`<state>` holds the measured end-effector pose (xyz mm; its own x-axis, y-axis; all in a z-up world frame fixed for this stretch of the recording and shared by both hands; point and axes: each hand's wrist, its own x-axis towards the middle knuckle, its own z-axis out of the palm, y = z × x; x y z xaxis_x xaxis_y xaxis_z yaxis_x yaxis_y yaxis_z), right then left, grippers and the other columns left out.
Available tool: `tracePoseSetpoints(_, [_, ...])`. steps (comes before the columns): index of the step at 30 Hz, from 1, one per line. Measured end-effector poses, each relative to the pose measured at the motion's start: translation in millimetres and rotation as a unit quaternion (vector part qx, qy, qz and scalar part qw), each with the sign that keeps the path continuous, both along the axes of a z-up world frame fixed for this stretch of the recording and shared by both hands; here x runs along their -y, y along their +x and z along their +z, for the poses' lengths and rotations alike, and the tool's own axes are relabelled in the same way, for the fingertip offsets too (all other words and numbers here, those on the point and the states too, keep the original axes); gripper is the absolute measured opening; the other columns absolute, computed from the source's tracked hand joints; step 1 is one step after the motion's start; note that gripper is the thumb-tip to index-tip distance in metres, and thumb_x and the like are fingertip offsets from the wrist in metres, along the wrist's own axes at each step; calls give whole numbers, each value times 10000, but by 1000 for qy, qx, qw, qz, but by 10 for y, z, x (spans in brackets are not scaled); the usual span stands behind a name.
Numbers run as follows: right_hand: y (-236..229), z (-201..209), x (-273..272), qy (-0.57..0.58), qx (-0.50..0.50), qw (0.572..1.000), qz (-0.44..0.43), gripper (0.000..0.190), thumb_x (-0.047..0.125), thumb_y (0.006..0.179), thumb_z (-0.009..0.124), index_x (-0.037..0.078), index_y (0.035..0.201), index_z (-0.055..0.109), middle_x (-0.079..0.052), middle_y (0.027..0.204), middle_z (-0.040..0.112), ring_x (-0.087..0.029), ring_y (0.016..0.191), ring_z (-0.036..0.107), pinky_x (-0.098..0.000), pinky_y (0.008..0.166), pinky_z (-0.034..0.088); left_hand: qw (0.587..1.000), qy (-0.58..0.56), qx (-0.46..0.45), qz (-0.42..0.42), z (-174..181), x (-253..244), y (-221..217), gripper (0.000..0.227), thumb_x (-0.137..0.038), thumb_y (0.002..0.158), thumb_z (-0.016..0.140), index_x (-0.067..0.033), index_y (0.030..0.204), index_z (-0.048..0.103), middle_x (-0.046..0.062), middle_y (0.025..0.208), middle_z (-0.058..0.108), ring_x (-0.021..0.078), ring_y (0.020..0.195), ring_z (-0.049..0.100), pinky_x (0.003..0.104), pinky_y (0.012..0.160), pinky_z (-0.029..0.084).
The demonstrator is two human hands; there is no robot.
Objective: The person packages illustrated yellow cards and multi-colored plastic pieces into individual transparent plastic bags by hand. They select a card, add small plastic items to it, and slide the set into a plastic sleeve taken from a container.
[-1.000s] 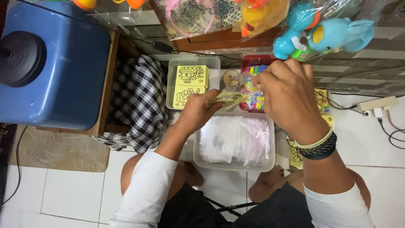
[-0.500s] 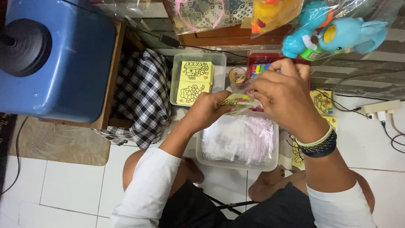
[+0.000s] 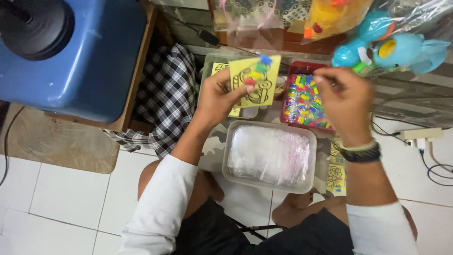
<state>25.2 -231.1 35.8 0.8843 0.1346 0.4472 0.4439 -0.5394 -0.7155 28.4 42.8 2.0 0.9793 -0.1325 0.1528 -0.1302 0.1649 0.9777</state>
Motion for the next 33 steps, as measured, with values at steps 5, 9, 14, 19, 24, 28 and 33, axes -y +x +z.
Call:
tracePoseSetpoints(5, [577, -1002, -131, -147, -4, 989, -25, 159, 15, 866, 808, 72, 1013, 791, -154, 894, 700, -391, 832, 696, -469, 754, 550, 997, 3, 24, 71, 149, -35, 2, 190, -55, 846, 840, -6, 957, 694, 107, 712, 745, 77, 645, 691, 217, 564, 569])
tracePoseSetpoints(9, [976, -1416, -290, -265, -80, 958, -74, 330, 113, 786, 859, 120, 1094, 742, -122, 968, 690, -414, 935, 710, -543, 792, 581, 997, -6, 15, 79, 161, -95, -44, 194, -41, 822, 843, -21, 949, 698, 79, 689, 728, 52, 642, 661, 193, 544, 548])
tracePoseSetpoints(14, [1330, -1682, -375, -399, -232, 882, -99, 250, 200, 806, 831, 111, 1035, 785, -155, 1007, 731, -442, 975, 735, -600, 829, 593, 996, -26, 11, 88, 185, -122, -73, 196, -43, 813, 842, -40, 960, 712, 67, 668, 704, 52, 599, 651, 192, 534, 551])
tracePoseSetpoints(19, [1496, -1787, -360, -422, -281, 853, -123, 226, 202, 833, 750, 60, 1000, 807, -213, 1004, 776, -475, 981, 738, -620, 819, 580, 997, -46, 16, 67, 196, -162, -95, 199, -53, 838, 822, -54, 1012, 727, 58, 727, 728, 25, 696, 617, 220, 621, 571])
tracePoseSetpoints(24, [1464, -1587, -331, -409, -255, 868, -120, 214, 236, 859, 746, 73, 982, 808, -211, 968, 781, -482, 969, 741, -621, 856, 561, 998, -34, 29, 53, 203, -208, -117, 225, -68, 852, 820, -48, 1058, 732, 90, 780, 755, 47, 757, 644, 239, 681, 579])
tracePoseSetpoints(28, [1284, -1323, -387, -411, -266, 863, -128, 253, 235, 913, 661, 39, 977, 808, -229, 934, 774, -495, 977, 728, -638, 860, 552, 998, -26, 31, 51, 210, -240, -134, 239, -72, 857, 817, -48, 1081, 735, 95, 792, 763, 62, 769, 662, 247, 709, 576])
tracePoseSetpoints(33, [1029, -1130, -341, -336, -177, 923, -66, 155, 170, 916, 646, 118, 905, 792, -219, 898, 744, -486, 957, 698, -625, 756, 549, 998, -13, 37, 53, 199, -244, -127, 250, -52, 854, 809, -54, 1093, 734, 93, 803, 766, 65, 788, 658, 251, 728, 583])
